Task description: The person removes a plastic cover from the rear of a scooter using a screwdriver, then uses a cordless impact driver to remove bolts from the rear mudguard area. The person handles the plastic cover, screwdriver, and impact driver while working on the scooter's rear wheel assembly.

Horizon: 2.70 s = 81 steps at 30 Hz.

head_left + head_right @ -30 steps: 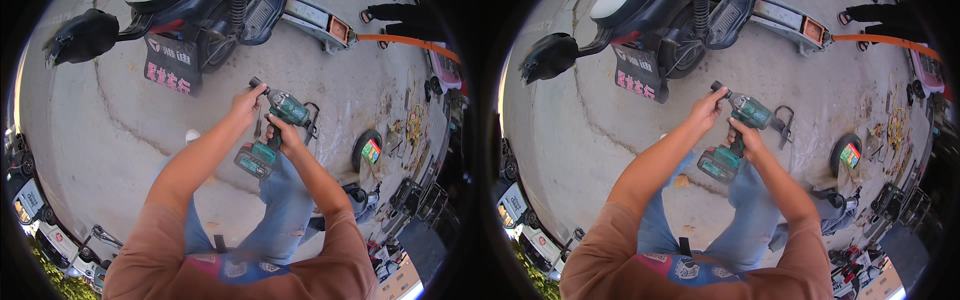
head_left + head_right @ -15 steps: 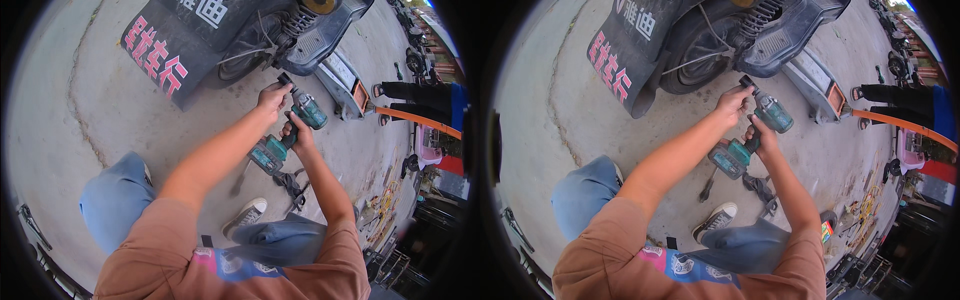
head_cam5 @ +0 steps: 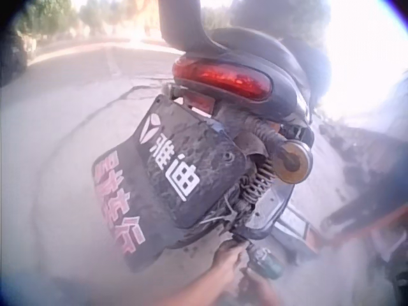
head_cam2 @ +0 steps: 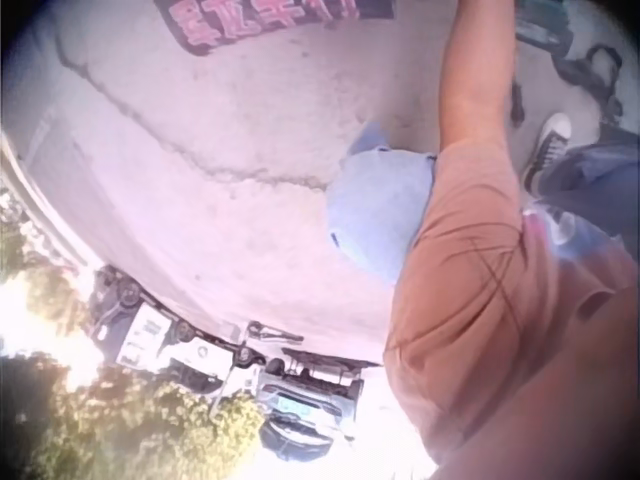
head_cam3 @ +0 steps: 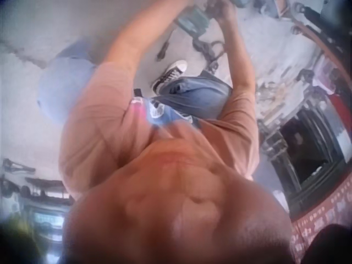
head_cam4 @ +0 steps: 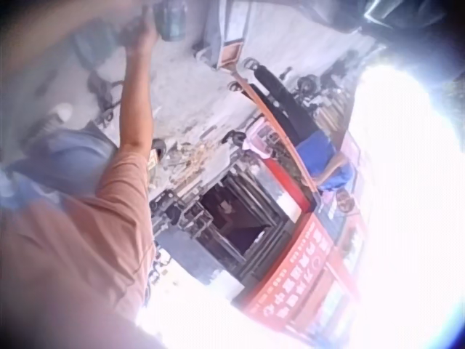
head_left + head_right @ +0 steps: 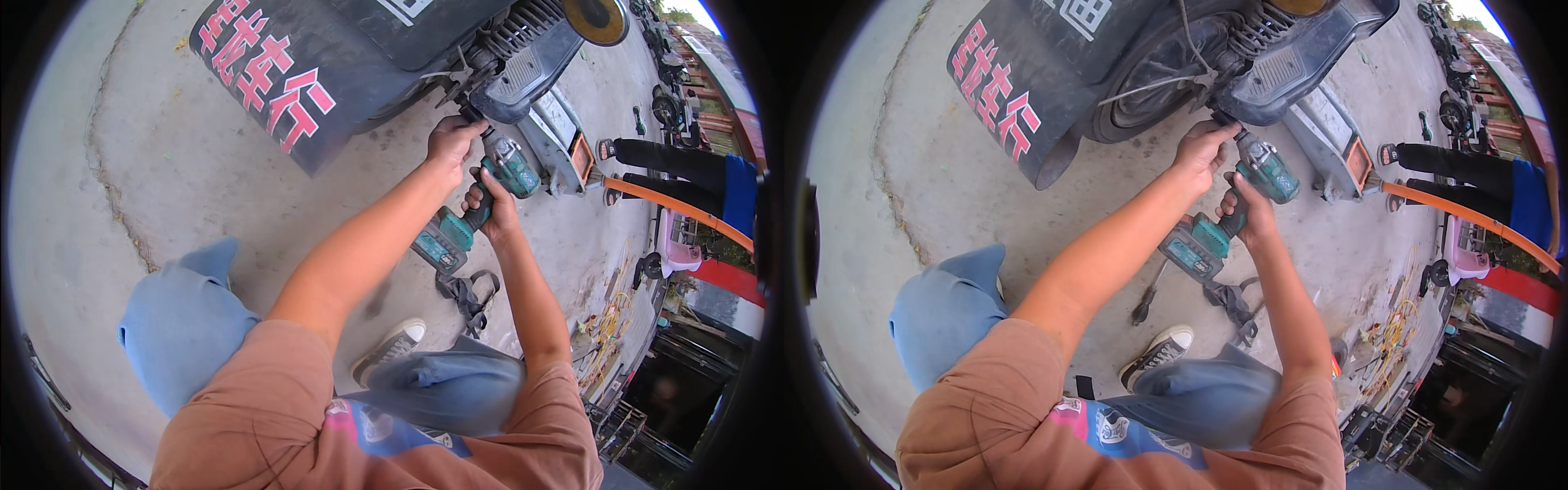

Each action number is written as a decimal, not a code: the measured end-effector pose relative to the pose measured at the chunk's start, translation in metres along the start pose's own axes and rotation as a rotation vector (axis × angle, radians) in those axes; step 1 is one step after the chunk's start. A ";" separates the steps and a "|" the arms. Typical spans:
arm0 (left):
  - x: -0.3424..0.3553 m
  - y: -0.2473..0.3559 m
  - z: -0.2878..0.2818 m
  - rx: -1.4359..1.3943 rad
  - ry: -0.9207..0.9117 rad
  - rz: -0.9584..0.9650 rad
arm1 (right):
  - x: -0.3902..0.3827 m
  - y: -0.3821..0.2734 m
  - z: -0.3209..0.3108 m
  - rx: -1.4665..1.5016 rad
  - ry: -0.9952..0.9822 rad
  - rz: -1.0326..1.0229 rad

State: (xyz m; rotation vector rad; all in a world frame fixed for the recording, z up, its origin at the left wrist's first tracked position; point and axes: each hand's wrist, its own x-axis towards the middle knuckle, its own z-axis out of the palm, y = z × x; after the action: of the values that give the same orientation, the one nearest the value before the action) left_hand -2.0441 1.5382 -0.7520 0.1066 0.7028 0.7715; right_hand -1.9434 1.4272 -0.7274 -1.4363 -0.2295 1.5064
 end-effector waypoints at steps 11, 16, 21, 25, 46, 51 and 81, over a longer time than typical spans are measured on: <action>0.007 0.008 -0.010 -0.098 -0.079 -0.012 | -0.005 -0.009 0.021 -0.141 0.067 -0.075; 0.010 0.011 -0.022 -0.190 -0.205 -0.039 | 0.001 -0.012 0.020 -0.273 0.070 -0.146; 0.020 0.017 -0.019 -0.030 -0.188 -0.015 | 0.000 -0.009 0.027 -0.078 0.033 -0.068; 0.027 0.015 -0.030 -0.034 -0.284 -0.012 | -0.003 -0.002 0.032 0.083 0.018 -0.003; 0.004 0.003 -0.028 0.024 -0.279 -0.127 | -0.022 0.011 0.013 0.048 0.052 -0.022; 0.005 0.007 -0.029 0.015 -0.332 -0.112 | -0.020 0.010 0.009 -0.016 0.036 -0.088; 0.019 0.031 0.005 0.132 0.093 0.064 | -0.017 0.012 -0.008 0.051 0.163 0.005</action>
State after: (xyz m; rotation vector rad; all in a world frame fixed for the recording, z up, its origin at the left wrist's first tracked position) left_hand -2.0505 1.5739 -0.7479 0.2149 0.8423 0.7947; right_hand -1.9463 1.4049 -0.7273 -1.5109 -0.0869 1.3814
